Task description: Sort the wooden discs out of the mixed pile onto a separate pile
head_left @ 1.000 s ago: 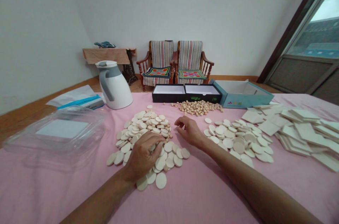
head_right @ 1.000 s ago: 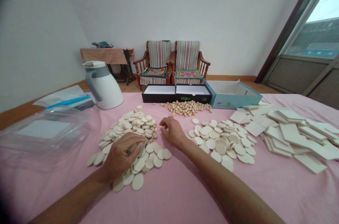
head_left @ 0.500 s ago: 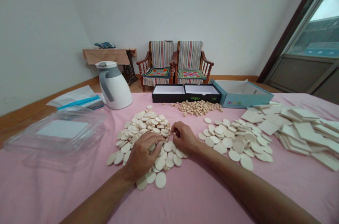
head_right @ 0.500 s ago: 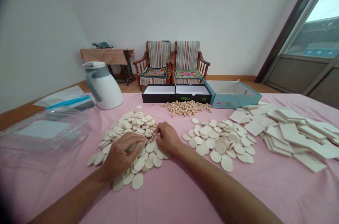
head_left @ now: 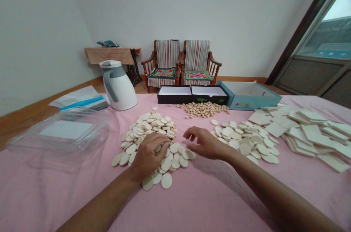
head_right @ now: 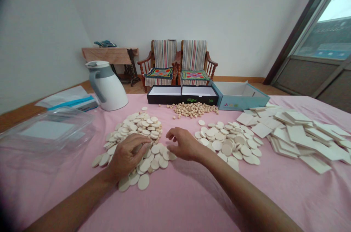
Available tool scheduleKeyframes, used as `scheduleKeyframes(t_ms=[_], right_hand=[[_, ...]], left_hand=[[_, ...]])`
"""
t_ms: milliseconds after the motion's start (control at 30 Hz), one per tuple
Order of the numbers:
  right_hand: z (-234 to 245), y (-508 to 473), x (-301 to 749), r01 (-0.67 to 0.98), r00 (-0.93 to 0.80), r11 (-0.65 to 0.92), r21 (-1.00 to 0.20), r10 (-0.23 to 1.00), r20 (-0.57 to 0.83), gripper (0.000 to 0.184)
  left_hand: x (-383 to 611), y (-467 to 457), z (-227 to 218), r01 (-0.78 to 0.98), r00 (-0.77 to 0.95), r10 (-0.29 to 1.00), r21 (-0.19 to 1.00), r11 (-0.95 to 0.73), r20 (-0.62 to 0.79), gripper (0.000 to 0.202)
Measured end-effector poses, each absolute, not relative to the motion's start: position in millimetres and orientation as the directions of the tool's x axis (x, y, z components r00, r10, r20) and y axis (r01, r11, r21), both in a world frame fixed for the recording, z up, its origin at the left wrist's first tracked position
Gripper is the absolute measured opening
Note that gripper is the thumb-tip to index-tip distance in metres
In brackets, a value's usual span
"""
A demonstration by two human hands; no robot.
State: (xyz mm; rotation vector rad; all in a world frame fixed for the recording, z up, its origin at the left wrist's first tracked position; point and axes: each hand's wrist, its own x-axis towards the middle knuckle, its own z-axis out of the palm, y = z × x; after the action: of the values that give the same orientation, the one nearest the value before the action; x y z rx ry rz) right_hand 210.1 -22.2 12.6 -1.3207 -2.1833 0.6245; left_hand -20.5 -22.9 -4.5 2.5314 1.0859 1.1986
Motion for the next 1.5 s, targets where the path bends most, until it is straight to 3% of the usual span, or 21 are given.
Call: scheduleKeyframes(t_ms=[100, 400, 533, 633, 700, 733, 867, 967, 1133, 1300, 1400, 1500], right_hand=[[6, -49, 213, 0.727, -0.416, 0.439, -0.528, 0.893, 0.169, 0.032], [0, -61, 226, 0.815, -0.320, 0.430, -0.388, 0.892, 0.318, 0.021], [15, -53, 266, 0.955, -0.059, 0.181, -0.234, 0.892, 0.449, 0.022], [23, -51, 286, 0.986, 0.134, -0.051, -0.159, 0.812, 0.569, 0.024], [24, -52, 284, 0.981, 0.150, -0.038, -0.191, 0.772, 0.618, 0.027], [22, -53, 278, 0.971, 0.116, 0.043, -0.235, 0.776, 0.620, 0.028], [8, -60, 236, 0.751, -0.204, 0.463, -0.470, 0.840, 0.503, 0.026], [-5, -66, 209, 0.656, -0.372, 0.539, -0.529, 0.840, 0.395, 0.031], [-15, -70, 194, 0.698, -0.377, 0.500, -0.513, 0.865, 0.331, 0.015], [-8, -65, 201, 0.747, -0.347, 0.480, -0.460, 0.872, 0.345, 0.020], [5, -60, 223, 0.865, -0.194, 0.349, -0.359, 0.895, 0.402, 0.021], [18, -55, 254, 0.966, 0.005, 0.113, -0.234, 0.893, 0.451, 0.020]], left_hand=[[-20, -22, -5, 0.559, 0.417, 0.649, 0.384, -0.735, 0.636, 0.014], [-22, -19, -5, 0.599, 0.388, 0.652, 0.360, -0.716, 0.651, 0.016], [-22, -20, -3, 0.618, 0.366, 0.658, 0.358, -0.700, 0.658, 0.016], [-21, -20, -2, 0.617, 0.367, 0.662, 0.362, -0.699, 0.654, 0.017], [-20, -20, -2, 0.614, 0.373, 0.657, 0.357, -0.704, 0.655, 0.016], [-20, -20, -3, 0.613, 0.375, 0.656, 0.356, -0.706, 0.655, 0.016], [-21, -19, -4, 0.620, 0.373, 0.662, 0.356, -0.699, 0.650, 0.016], [-21, -19, -3, 0.628, 0.367, 0.664, 0.353, -0.693, 0.651, 0.016], [-21, -19, -4, 0.627, 0.374, 0.662, 0.349, -0.696, 0.649, 0.015], [-22, -18, -5, 0.620, 0.372, 0.664, 0.359, -0.698, 0.649, 0.015], [-22, -18, -5, 0.618, 0.374, 0.665, 0.361, -0.698, 0.646, 0.015], [-22, -18, -5, 0.611, 0.374, 0.659, 0.361, -0.704, 0.652, 0.014]])
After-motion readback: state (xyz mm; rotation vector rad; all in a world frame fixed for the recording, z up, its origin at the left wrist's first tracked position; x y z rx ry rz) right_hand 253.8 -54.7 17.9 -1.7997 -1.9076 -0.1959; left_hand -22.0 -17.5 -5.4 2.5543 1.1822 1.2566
